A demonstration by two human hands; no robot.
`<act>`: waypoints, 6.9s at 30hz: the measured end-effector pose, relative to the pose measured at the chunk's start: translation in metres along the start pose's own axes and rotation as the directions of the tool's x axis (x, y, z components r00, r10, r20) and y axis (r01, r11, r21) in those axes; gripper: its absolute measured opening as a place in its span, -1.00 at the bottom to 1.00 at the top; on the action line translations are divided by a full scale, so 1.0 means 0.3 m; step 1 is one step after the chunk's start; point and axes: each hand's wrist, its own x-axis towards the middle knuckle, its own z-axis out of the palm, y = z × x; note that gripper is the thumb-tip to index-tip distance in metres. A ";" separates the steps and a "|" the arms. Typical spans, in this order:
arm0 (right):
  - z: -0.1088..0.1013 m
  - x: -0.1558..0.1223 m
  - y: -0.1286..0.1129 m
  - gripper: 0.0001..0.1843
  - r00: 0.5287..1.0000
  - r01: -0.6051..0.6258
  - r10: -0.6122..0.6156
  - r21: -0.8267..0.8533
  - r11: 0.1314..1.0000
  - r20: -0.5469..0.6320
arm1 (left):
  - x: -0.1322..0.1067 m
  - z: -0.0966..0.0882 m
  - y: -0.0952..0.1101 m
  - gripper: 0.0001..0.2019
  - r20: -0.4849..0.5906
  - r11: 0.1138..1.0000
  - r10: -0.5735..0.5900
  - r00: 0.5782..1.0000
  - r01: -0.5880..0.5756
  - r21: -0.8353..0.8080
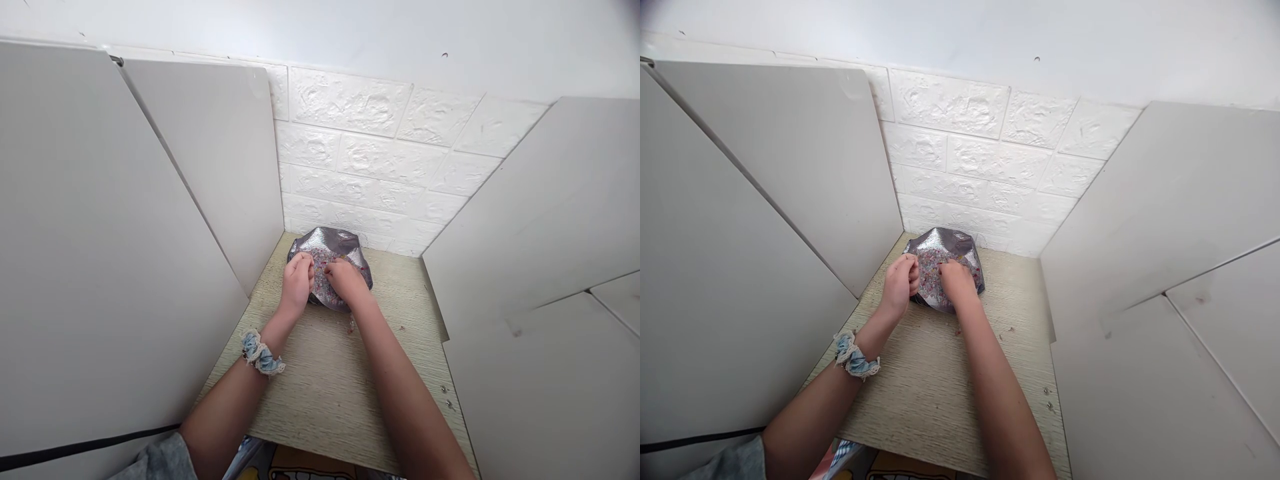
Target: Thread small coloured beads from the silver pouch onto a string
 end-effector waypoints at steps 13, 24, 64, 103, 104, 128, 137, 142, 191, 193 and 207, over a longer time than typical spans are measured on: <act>0.028 -0.004 -0.004 -0.72 0.999 0.017 -0.016 0.041 0.999 -0.028 | 0.005 -0.002 -0.006 -0.83 -0.004 0.988 0.097 0.995 -0.096 0.123; 0.038 -0.002 -0.008 -0.73 0.999 0.034 -0.032 0.046 0.998 -0.026 | 0.004 -0.004 0.000 -0.89 -0.006 0.996 0.090 0.996 -0.090 -0.026; 0.013 -0.171 -0.052 -0.87 0.952 0.167 0.305 0.827 -0.537 0.005 | -0.021 0.014 -0.020 -0.81 0.311 0.892 0.033 0.950 -0.169 0.420; 0.005 -0.184 -0.032 -0.76 0.918 0.153 0.386 0.979 -0.133 -0.091 | -0.018 0.015 0.005 -0.68 0.303 0.941 -0.165 0.938 0.058 0.334; 0.006 -0.184 -0.032 -0.77 0.917 0.154 0.388 0.980 -0.127 -0.094 | -0.019 0.014 0.005 -0.68 0.309 0.939 -0.182 0.933 0.071 0.337; -0.039 -0.214 -0.034 -0.86 0.810 0.314 0.400 0.894 0.319 -0.428 | -0.022 0.014 0.007 -0.83 0.471 0.966 -0.249 0.846 0.183 0.182; -0.035 -0.215 -0.039 -0.85 0.809 0.330 0.376 0.878 0.346 -0.452 | -0.031 0.021 0.015 -0.83 0.460 0.970 -0.220 0.860 0.243 0.010; -0.034 -0.216 -0.040 -0.86 0.799 0.335 0.361 0.855 0.396 -0.480 | -0.030 0.018 0.009 -0.84 0.478 0.962 -0.237 0.846 0.272 -0.005; -0.002 -0.198 0.001 -0.77 0.928 0.106 0.085 0.478 0.872 -0.362 | 0.007 0.001 -0.033 -0.77 0.178 0.972 -0.087 0.980 0.045 0.229; 0.008 -0.200 0.001 -0.76 0.969 0.059 0.033 0.355 0.933 -0.247 | 0.007 0.001 -0.033 -0.78 0.153 0.975 -0.096 0.983 0.062 0.211; 0.028 -0.209 -0.021 -0.75 0.987 0.006 0.010 0.099 0.995 -0.162 | 0.011 -0.005 -0.033 -0.80 -0.010 0.968 0.037 0.999 -0.033 0.248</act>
